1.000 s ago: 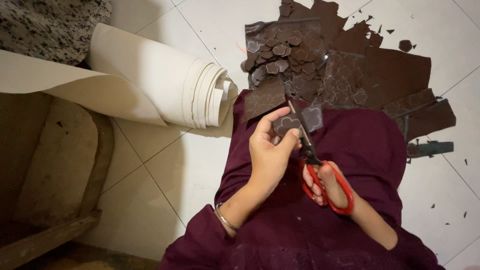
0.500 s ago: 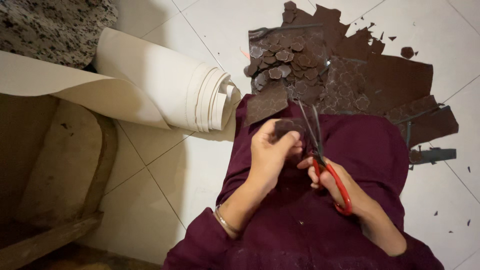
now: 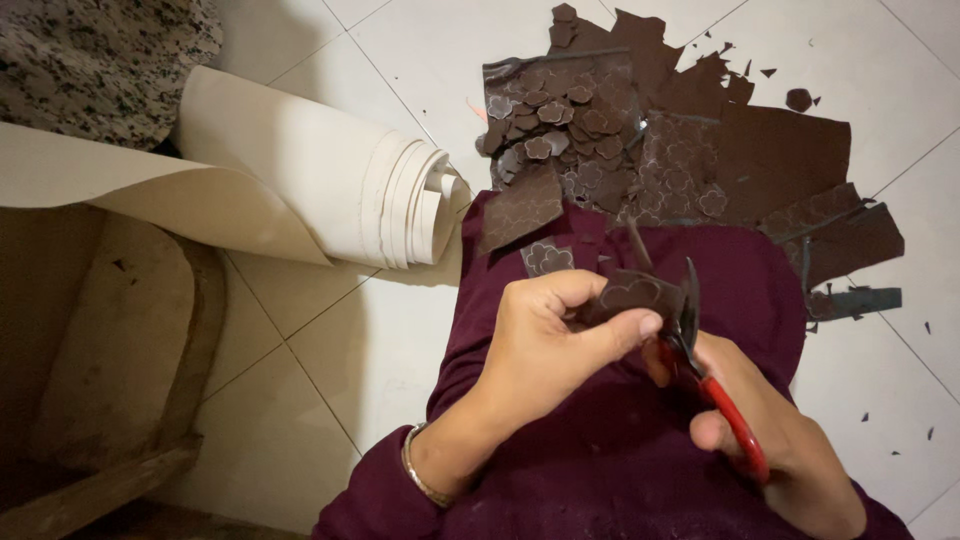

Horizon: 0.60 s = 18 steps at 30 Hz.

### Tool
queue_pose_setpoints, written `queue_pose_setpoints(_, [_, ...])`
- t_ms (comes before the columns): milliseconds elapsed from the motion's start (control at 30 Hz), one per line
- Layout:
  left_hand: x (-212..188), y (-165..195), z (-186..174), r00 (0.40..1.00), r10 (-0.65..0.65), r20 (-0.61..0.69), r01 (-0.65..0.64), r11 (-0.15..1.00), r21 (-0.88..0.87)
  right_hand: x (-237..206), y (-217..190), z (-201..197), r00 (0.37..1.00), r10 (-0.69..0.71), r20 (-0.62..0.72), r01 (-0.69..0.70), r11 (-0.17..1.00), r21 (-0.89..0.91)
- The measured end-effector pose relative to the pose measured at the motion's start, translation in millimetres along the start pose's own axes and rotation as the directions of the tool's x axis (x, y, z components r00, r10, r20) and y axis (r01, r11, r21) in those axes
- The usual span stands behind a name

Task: The person sits on the floor and uses red-handled scissors to cut flower-shaped pieces from a brown patterned sheet. The person repeatedly cuts out shapes and places them on the floor, accumulating a pile of cutouts.

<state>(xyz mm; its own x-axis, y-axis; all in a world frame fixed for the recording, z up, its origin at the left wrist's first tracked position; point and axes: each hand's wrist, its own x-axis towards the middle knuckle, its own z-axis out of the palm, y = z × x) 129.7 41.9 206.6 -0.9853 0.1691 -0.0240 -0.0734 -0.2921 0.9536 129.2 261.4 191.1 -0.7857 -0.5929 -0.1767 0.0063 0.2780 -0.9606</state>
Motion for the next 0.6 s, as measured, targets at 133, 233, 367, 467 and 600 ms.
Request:
queue_pose_setpoints(133, [-2.2, 9.8, -0.2, 1.000, 0.002, 0.027, -0.003, 0.999, 0.032, -0.8, 11.5, -1.9, 0.999, -0.036, 0.022, 0.038, 0.996, -0.080])
queue_pose_setpoints(233, [-2.2, 15.2, -0.4, 0.999, -0.018, 0.043, 0.015, 0.998, 0.066, -2.6, 20.6, -4.4, 0.999, -0.027, 0.030, 0.030, 0.995, -0.093])
queue_pose_setpoints(367, [-2.3, 20.2, -1.3, 0.998, -0.042, 0.051, 0.034, 0.990, 0.137, 3.5, 3.1, -1.2, 0.998, -0.050, 0.043, 0.052, 0.997, -0.048])
queue_pose_setpoints(467, [-1.7, 21.4, 0.7, 0.995, -0.075, 0.060, 0.075, 0.997, -0.004, 1.9, -24.2, 6.7, 1.000, -0.024, 0.018, 0.025, 0.995, -0.102])
queue_pose_setpoints(600, [-2.4, 22.3, 1.2, 0.997, -0.046, 0.062, 0.045, 0.999, 0.020, -27.6, -36.6, 12.8, 0.963, 0.163, -0.216, -0.176, 0.983, -0.044])
